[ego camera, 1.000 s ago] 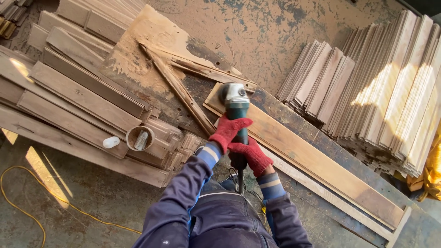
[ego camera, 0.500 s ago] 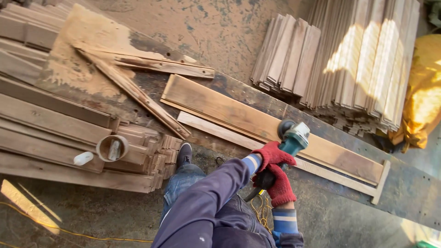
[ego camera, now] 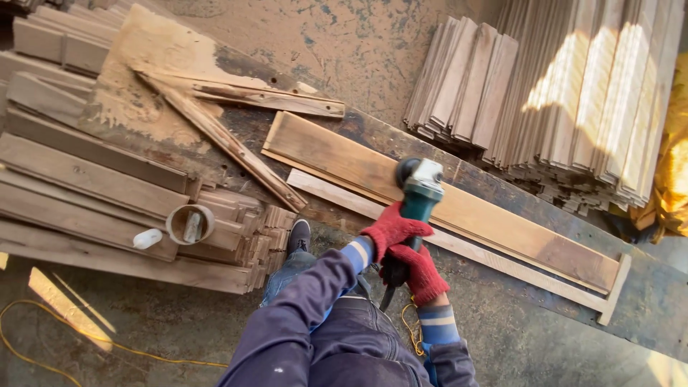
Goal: Sand the surface of a long wooden board using a hand-held angle grinder with a sanding disc.
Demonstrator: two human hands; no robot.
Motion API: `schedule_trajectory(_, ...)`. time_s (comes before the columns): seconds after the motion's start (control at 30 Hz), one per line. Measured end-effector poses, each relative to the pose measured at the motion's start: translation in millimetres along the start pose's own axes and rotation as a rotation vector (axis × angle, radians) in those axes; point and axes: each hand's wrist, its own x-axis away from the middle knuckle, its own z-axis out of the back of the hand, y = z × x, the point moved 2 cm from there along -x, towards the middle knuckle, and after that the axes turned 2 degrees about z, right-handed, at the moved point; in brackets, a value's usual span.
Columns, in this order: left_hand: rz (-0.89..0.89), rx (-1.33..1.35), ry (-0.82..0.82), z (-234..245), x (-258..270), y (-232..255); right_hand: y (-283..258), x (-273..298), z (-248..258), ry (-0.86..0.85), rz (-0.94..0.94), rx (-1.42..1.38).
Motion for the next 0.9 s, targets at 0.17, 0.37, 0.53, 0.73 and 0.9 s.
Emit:
schedule_trajectory(0.17,-0.026,0.246,0.178,79,13,-2,-11,-15,-58,-0.196,0.059,0.222)
schedule_trajectory(0.37,-0.088,0.342,0.335,137,49,12,-21,-14,-109,-0.343,0.085,0.373)
schedule_trajectory(0.53,-0.116,0.358,0.355,127,53,3,-33,0,-103,-0.383,0.080,0.407)
schedule_trajectory(0.73,-0.048,0.413,0.120,43,51,-13,28,-13,-1,-0.220,0.032,0.243)
schedule_trajectory(0.9,-0.033,-0.226,-0.066,-22,64,3,53,-3,53,-0.164,-0.086,-0.172)
